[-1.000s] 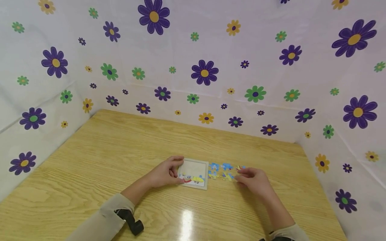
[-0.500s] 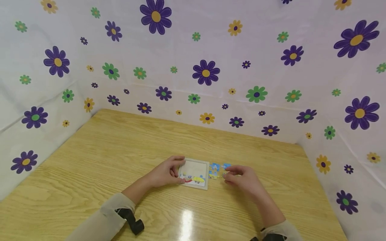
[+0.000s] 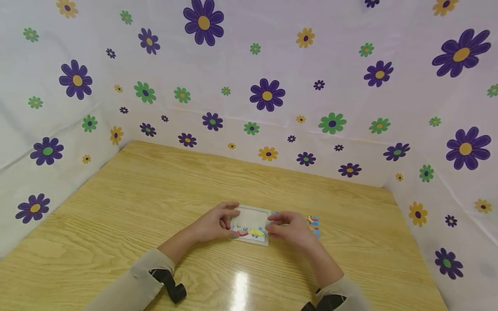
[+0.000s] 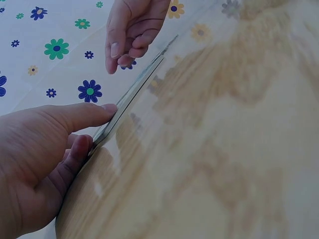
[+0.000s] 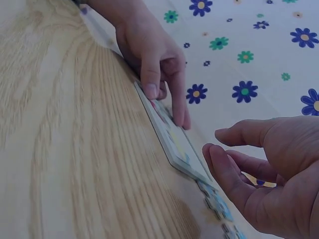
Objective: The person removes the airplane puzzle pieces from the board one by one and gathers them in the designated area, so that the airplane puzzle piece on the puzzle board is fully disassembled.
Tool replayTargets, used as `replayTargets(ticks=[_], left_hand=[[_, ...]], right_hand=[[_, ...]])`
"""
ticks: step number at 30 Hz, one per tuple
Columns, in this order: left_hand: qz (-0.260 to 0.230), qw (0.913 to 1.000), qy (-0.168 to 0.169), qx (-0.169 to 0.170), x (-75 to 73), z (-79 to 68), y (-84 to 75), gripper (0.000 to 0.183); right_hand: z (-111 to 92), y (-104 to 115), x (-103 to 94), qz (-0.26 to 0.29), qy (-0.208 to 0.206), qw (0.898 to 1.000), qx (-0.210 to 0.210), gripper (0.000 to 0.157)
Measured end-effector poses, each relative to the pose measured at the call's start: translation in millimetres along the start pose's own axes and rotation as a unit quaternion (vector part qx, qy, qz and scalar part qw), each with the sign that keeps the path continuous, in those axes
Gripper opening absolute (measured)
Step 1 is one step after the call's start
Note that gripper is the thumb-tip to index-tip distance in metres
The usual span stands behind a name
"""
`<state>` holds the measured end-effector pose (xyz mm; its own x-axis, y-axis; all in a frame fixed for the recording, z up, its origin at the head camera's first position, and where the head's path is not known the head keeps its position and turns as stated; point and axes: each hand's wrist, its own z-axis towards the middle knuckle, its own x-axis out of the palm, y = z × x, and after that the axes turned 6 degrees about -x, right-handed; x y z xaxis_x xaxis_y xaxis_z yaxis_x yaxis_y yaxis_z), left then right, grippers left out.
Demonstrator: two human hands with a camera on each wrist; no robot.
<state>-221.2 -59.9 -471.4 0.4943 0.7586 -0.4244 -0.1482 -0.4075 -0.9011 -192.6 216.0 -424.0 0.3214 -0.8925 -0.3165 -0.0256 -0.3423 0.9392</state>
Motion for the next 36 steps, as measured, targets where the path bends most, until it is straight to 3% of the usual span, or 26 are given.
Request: replayTargets(ticks=[9,22,28,36], left_hand=[[0.006,1.0000,-0.002,-0.001,-0.7,0.7,-0.1,0.073],[0.013,0.9998,0.015,0.000,-3.2,-0.5,-0.1,0.077],[0.005,0.9997,0.019,-0.012,-2.7,-3.0,1.7,0.083],[0.006,0.9998,0.019,-0.005,-2.3,-1.5,1.9,0.078]], right_hand=[[13.7,5.1,26.6,0.025,0.040,0.999,-0.011,0.038],[24.7,9.6,55.4,0.009,0.082,0.996,-0.029,0.037],[26.0,2.8,64.9,0.025,0.079,0.996,-0.017,0.038],[25.0,5.8,67.6,0.002,0.070,0.997,-0.041,0.033]])
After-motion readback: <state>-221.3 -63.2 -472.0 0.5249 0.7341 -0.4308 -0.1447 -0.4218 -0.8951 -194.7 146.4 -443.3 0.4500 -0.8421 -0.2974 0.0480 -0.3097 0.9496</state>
